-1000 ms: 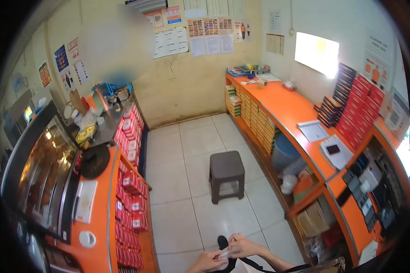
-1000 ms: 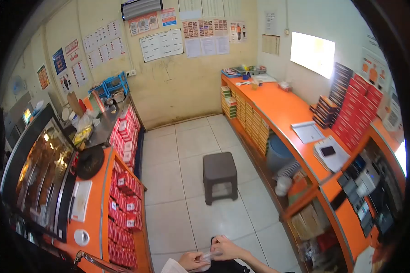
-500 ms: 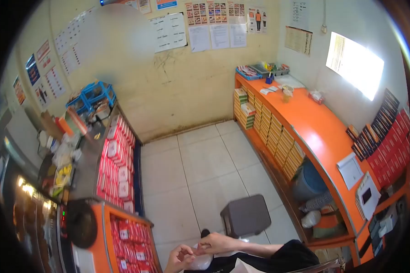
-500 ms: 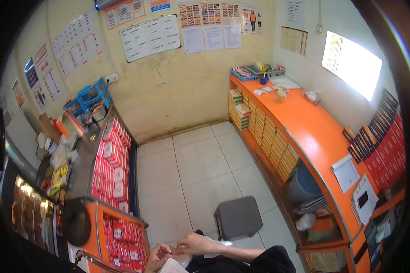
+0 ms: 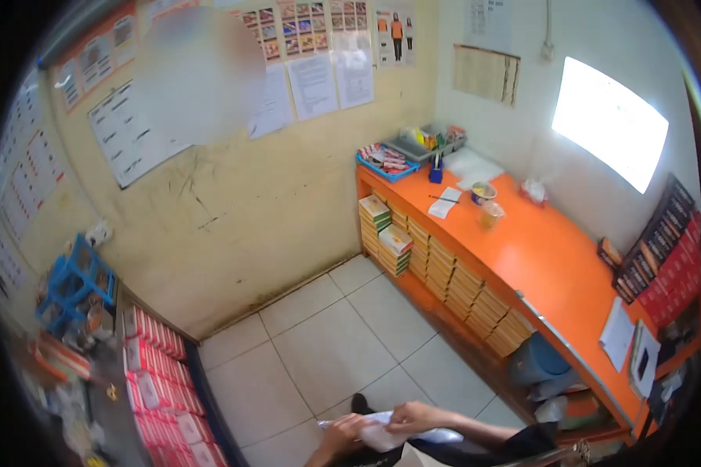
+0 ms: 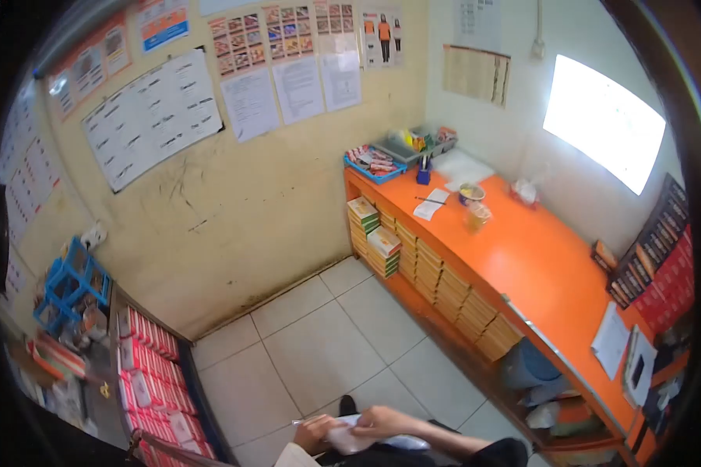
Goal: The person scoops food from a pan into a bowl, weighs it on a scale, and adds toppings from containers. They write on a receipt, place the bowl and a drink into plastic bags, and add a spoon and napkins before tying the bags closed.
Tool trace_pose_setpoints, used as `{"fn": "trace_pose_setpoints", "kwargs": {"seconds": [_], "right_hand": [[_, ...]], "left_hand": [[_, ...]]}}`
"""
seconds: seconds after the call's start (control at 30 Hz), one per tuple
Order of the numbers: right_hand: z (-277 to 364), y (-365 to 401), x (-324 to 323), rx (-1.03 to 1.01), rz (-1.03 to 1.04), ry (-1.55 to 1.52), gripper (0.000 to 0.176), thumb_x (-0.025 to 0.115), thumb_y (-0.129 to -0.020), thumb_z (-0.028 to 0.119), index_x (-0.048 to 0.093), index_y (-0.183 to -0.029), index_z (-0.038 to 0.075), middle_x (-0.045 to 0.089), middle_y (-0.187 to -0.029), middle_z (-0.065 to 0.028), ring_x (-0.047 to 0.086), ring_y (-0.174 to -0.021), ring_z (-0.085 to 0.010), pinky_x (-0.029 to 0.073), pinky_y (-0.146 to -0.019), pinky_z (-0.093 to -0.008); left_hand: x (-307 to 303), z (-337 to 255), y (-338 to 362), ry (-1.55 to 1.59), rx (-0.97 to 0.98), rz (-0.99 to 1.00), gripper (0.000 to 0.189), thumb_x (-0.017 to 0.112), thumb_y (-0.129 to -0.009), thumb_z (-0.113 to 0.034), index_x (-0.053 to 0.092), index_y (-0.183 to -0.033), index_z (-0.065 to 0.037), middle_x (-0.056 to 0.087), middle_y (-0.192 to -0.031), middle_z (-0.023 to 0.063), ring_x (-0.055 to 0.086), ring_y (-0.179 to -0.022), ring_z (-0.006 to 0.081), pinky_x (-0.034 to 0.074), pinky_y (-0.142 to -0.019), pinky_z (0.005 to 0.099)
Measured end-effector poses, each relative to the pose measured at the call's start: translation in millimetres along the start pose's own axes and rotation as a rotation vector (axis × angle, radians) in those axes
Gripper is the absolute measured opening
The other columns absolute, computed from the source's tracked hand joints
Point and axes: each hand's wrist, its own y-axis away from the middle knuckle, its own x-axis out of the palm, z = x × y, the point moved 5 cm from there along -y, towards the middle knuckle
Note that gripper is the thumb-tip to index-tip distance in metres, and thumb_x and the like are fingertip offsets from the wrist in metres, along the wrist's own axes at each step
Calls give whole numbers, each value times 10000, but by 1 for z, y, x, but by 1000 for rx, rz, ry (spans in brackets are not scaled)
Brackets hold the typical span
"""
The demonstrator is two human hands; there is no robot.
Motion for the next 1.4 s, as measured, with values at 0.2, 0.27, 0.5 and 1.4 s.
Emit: {"fn": "trace_pose_setpoints", "kwargs": {"seconds": [0.2,0.27,0.5,1.4], "right_hand": [[-50,-111,-108,371,53,-73,616,573,-737,655,581,-641,47,543,-581,-91,546,-582,-204,428,-553,-337],[-57,-151,-149,273,-90,-187,563,666,-751,526,385,-601,62,401,-532,-52,417,-533,-188,347,-509,-356],[-12,-187,-435,-494,-789,-296,433,616,-789,23,262,-541,24,451,-589,-48,482,-645,-190,366,-575,-311],[-449,-116,-977,528,-1370,810,98,663,-765,179,635,-806,95,612,-738,-58,588,-632,-226,463,-534,-312]], "left_hand": [[-62,93,-148,-58,49,122,413,714,-633,-277,614,-1029,-213,596,-810,25,624,-742,228,521,-615,355],[-84,131,-207,-27,91,86,402,716,-641,-293,616,-1023,-216,576,-734,21,621,-694,227,509,-583,351],[-117,264,-428,-25,147,443,442,751,-622,-302,645,-1020,-142,634,-758,95,632,-695,271,504,-608,351],[202,298,-1270,135,575,234,325,645,-638,6,662,-946,-98,597,-993,73,581,-932,275,468,-791,363]]}}
